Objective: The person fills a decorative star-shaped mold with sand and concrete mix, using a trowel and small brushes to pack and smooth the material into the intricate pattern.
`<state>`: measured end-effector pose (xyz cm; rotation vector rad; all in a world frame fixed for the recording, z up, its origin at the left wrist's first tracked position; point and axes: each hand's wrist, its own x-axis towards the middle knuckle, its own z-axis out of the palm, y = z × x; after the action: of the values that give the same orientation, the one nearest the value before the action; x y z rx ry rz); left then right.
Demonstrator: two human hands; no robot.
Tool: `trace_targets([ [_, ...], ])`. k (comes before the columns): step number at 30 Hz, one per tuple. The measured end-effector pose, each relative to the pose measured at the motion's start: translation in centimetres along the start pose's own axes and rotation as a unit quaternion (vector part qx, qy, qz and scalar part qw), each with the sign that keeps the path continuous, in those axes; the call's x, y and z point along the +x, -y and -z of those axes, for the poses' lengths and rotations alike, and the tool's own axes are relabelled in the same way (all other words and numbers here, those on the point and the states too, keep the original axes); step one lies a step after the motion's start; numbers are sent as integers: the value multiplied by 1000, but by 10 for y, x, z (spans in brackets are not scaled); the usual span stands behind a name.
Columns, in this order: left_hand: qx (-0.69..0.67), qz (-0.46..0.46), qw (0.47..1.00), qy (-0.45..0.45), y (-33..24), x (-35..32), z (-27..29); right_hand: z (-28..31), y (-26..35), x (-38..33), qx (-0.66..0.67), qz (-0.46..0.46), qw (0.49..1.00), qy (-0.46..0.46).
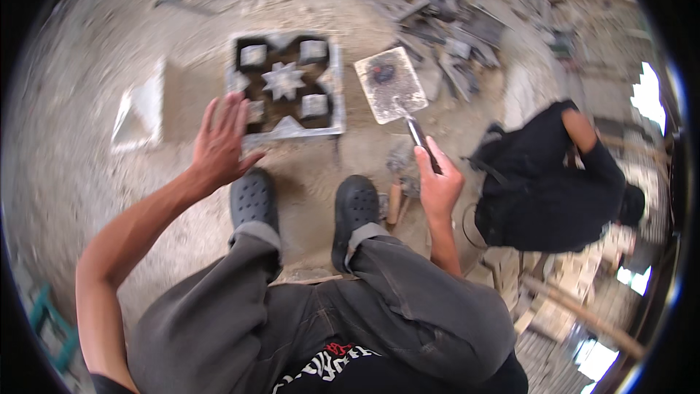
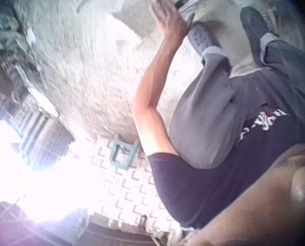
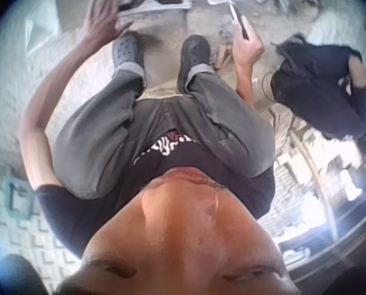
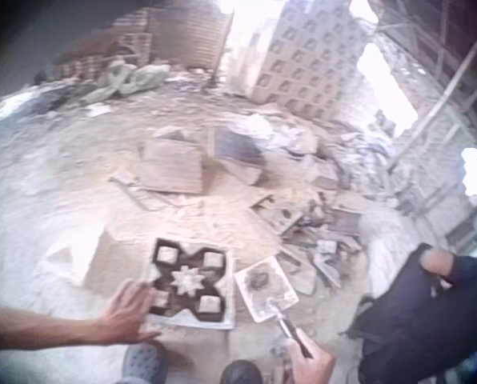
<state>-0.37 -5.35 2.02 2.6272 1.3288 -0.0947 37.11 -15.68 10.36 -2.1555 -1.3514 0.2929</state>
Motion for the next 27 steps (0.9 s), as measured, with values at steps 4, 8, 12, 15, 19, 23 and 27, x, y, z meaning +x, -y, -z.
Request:
trace_targets([
  [4, -45, -23, 999, 18, -16, 10, 2, 28, -54, 17, 18, -170, 984, -50],
  [8, -46, -21, 999, 22, -34, 16, -5, 53, -167, 43, -6, -215, 970, -114],
  [12, -30, -24, 999, 31, -29, 13, -1, 66, -233, 104, -82, -243, 954, -159],
  [15, -24, -22, 998, 48, -32, 10, -2, 65, -309, 157, -104, -284, 937, -174],
  [19, -21, -3, 996, 85, -38, 14, -3, 63, -385, 207, -140, -305, 929, -154],
  [23, -5, 16, 994, 108, -43, 23, 6, 39, -406, 234, -4, -344, 932, -114],
  [27, -11, 5, 995, 104, -47, 30, 5, 30, -427, 258, 76, -340, 929, -122],
])
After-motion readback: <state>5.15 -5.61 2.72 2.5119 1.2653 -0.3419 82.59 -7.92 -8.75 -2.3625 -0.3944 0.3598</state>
